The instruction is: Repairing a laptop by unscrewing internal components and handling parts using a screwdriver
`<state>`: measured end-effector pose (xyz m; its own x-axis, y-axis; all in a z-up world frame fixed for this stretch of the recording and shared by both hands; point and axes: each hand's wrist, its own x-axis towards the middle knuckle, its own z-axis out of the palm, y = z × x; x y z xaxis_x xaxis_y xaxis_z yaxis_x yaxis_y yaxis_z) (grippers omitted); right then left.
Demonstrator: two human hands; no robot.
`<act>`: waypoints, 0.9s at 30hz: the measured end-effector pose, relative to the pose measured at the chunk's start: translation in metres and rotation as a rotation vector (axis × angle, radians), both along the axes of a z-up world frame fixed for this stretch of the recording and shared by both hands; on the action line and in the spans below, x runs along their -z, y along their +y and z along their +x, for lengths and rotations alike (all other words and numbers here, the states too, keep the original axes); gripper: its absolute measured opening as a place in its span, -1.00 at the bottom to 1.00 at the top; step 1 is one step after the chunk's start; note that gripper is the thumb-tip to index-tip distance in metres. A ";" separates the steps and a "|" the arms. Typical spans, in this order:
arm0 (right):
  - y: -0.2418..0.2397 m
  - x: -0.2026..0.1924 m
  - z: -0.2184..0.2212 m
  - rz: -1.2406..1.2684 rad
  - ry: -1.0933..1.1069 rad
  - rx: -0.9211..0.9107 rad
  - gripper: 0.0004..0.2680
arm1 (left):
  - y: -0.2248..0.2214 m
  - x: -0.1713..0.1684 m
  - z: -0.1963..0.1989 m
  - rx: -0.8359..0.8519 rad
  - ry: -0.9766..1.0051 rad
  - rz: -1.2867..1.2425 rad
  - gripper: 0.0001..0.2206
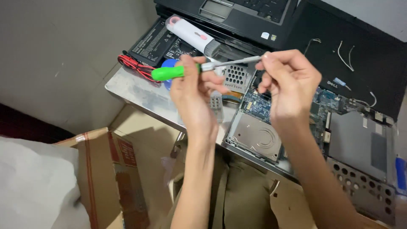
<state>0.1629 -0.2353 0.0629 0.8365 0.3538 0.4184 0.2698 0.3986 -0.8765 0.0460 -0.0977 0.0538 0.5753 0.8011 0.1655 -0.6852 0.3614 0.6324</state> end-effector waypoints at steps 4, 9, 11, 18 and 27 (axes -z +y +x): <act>-0.029 -0.006 0.023 0.041 -0.106 0.169 -0.99 | 0.049 0.004 -0.046 -0.312 0.035 -0.036 -0.64; -0.025 0.000 0.009 -0.253 -0.363 0.251 -0.92 | 0.099 0.038 -0.074 -0.567 -0.065 -0.269 -0.63; -0.007 0.013 0.001 -0.325 -0.546 0.117 -0.97 | 0.101 0.048 -0.070 -0.547 -0.111 -0.144 -0.65; 0.028 0.024 -0.023 -0.679 -0.386 0.001 -0.94 | 0.097 0.037 -0.070 -0.486 -0.081 -0.334 -0.64; 0.038 0.040 -0.018 -0.827 -0.473 0.004 -0.99 | 0.097 0.041 -0.068 -0.476 -0.044 -0.355 -0.63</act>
<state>0.1451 -0.1973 0.0229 0.6464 0.6869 0.3321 0.6689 -0.3007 -0.6798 -0.0218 -0.0011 0.0131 0.1382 0.9798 -0.1443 -0.8463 0.1925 0.4967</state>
